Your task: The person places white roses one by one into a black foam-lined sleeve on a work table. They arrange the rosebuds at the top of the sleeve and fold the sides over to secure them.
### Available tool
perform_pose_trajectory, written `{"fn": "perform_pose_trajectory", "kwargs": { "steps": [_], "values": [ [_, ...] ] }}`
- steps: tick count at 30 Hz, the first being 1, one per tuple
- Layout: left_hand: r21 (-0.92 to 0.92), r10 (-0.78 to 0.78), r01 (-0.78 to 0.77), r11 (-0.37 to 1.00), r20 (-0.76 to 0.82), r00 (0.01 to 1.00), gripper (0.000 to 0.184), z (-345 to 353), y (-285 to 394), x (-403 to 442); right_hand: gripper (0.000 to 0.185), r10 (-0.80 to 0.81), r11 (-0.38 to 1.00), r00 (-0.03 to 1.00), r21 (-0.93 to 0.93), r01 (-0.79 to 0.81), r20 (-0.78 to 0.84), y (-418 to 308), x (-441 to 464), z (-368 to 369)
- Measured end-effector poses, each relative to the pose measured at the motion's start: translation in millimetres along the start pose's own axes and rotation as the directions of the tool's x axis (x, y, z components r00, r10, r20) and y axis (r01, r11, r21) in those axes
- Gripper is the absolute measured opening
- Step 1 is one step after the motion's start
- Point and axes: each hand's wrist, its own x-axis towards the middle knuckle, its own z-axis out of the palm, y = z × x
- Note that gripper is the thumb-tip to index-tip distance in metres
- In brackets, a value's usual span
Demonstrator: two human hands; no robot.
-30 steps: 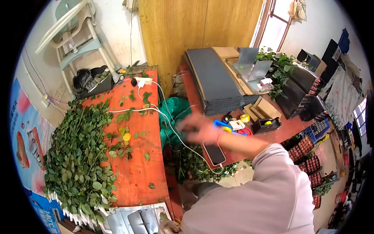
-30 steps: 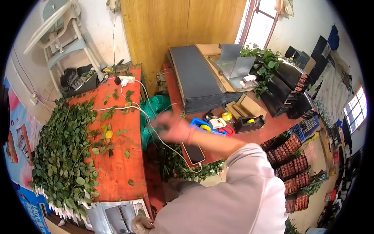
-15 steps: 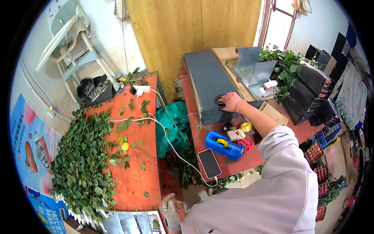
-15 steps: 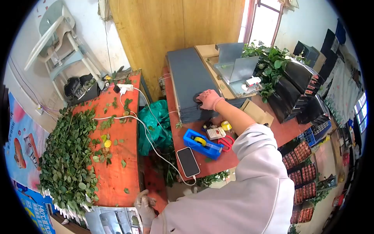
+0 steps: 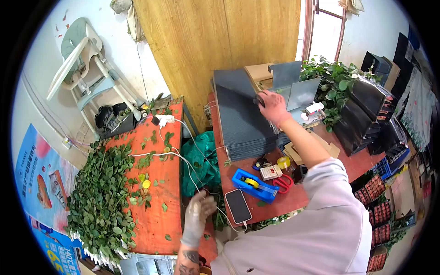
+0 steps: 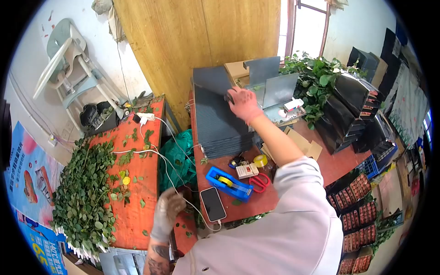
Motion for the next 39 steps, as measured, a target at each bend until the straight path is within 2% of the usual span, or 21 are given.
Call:
{"fn": "perform_pose_trajectory", "kwargs": {
  "steps": [2, 4, 5, 7, 9, 11, 13, 16, 17, 18, 19, 20, 21, 22, 23, 26, 31, 33, 35, 37, 39],
  "values": [
    [-0.134, -0.032, 0.04, 0.99, 0.065, 0.997, 0.072, 12, 13, 34, 0.031, -0.103, 0.991, 0.99, -0.093, 0.094, -0.094, -7, -37, -4],
    [-0.254, -0.148, 0.175, 0.951, 0.121, 0.982, 0.076, 23, 17, 82, 0.037, -0.151, 0.988, 0.968, -0.009, 0.152, -0.198, -15, -74, 5],
    [-0.324, -0.231, 0.273, 0.906, 0.164, 0.959, 0.077, 29, 20, 105, 0.041, -0.204, 0.973, 0.972, 0.08, 0.214, -0.117, -18, -84, 7],
    [-0.247, -0.324, 0.379, 0.892, 0.234, 0.917, 0.085, 46, 33, 147, 0.033, -0.262, 0.958, 0.955, 0.086, 0.275, -0.137, -33, -107, 9],
    [-0.214, -0.349, 0.454, 0.865, 0.393, 0.851, 0.07, 59, 48, 184, 0.033, -0.349, 0.919, 0.916, 0.119, 0.376, -0.198, -48, -122, 16],
    [-0.186, -0.355, 0.422, 0.887, 0.311, 0.882, 0.042, 73, 58, 208, 0.034, -0.43, 0.86, 0.895, 0.246, 0.447, -0.122, -76, -135, -1],
    [0.259, -0.256, 0.183, 0.949, 0.285, 0.924, 0.035, 57, 53, 230, 0.035, -0.41, 0.85, 0.912, 0.353, 0.39, -0.021, -94, -153, 4],
    [0.439, -0.176, 0.066, 0.896, 0.217, 0.96, 0.054, 36, 86, 216, 0.044, -0.228, 0.886, 0.973, 0.409, 0.221, -0.031, -112, -178, -11],
    [0.732, 0.099, -0.214, 0.647, 0.197, 0.975, 0.053, 23, 100, 202, 0.047, -0.205, 0.836, 0.978, 0.511, 0.199, -0.046, -114, -204, -2],
    [0.889, 0.216, -0.283, 0.36, 0.216, 0.952, 0.053, 28, 129, 171, 0.053, -0.186, 0.781, 0.963, 0.624, 0.025, 0.196, -123, -225, 1],
    [0.894, 0.412, -0.392, 0.217, 0.28, 0.867, 0.051, 29, 145, 141, 0.058, -0.196, 0.716, 0.885, 0.679, -0.165, 0.422, -130, -241, 4],
    [0.877, 0.452, -0.373, 0.303, 0.213, 0.866, 0.047, 5, 154, 122, 0.058, -0.2, 0.713, 0.882, 0.681, -0.167, 0.426, -140, -257, 16],
    [0.855, 0.445, -0.306, 0.418, 0.101, 0.89, 0.042, 9, 170, 88, 0.065, -0.188, 0.857, 0.785, 0.489, -0.163, 0.591, -151, -271, 33],
    [0.883, 0.513, -0.222, 0.413, -0.025, 0.858, 0.039, 10, 179, 56, 0.071, -0.132, 0.955, 0.674, 0.275, -0.109, 0.727, -160, -278, 47],
    [0.868, 0.563, -0.248, 0.431, -0.044, 0.825, 0.039, -5, 181, 27, 0.071, -0.136, 0.956, 0.681, 0.277, -0.101, 0.72, -167, -280, 55],
    [0.903, 0.634, -0.06, 0.425, -0.25, 0.732, 0.044, -38, 169, -68, 0.083, -0.041, 0.979, 0.502, 0.135, -0.152, 0.864, -181, -278, 71],
    [0.863, 0.592, 0.09, 0.497, -0.413, 0.692, 0.048, -82, 145, -195, 0.081, 0.003, 0.999, 0.55, 0.018, -0.034, 0.835, -204, -273, 91],
    [0.85, 0.611, 0.089, 0.52, -0.443, 0.657, 0.05, -76, 142, -228, 0.083, 0.048, 0.996, 0.614, 0.005, -0.085, 0.788, -209, -273, 98],
    [0.665, 0.435, 0.285, 0.69, -0.696, 0.572, 0.06, -89, 133, -273, 0.081, 0.111, 0.981, 0.646, 0.021, -0.193, 0.756, -213, -261, 87],
    [0.66, 0.469, 0.387, 0.645, -0.74, 0.481, 0.056, -107, 117, -312, 0.089, 0.2, 0.961, 0.638, -0.022, -0.276, 0.744, -218, -253, 75],
    [0.643, 0.471, 0.198, 0.74, -0.705, 0.53, 0.058, -112, 111, -339, 0.096, 0.224, 0.946, 0.682, 0.014, -0.325, 0.696, -219, -245, 70]
  ]
}}
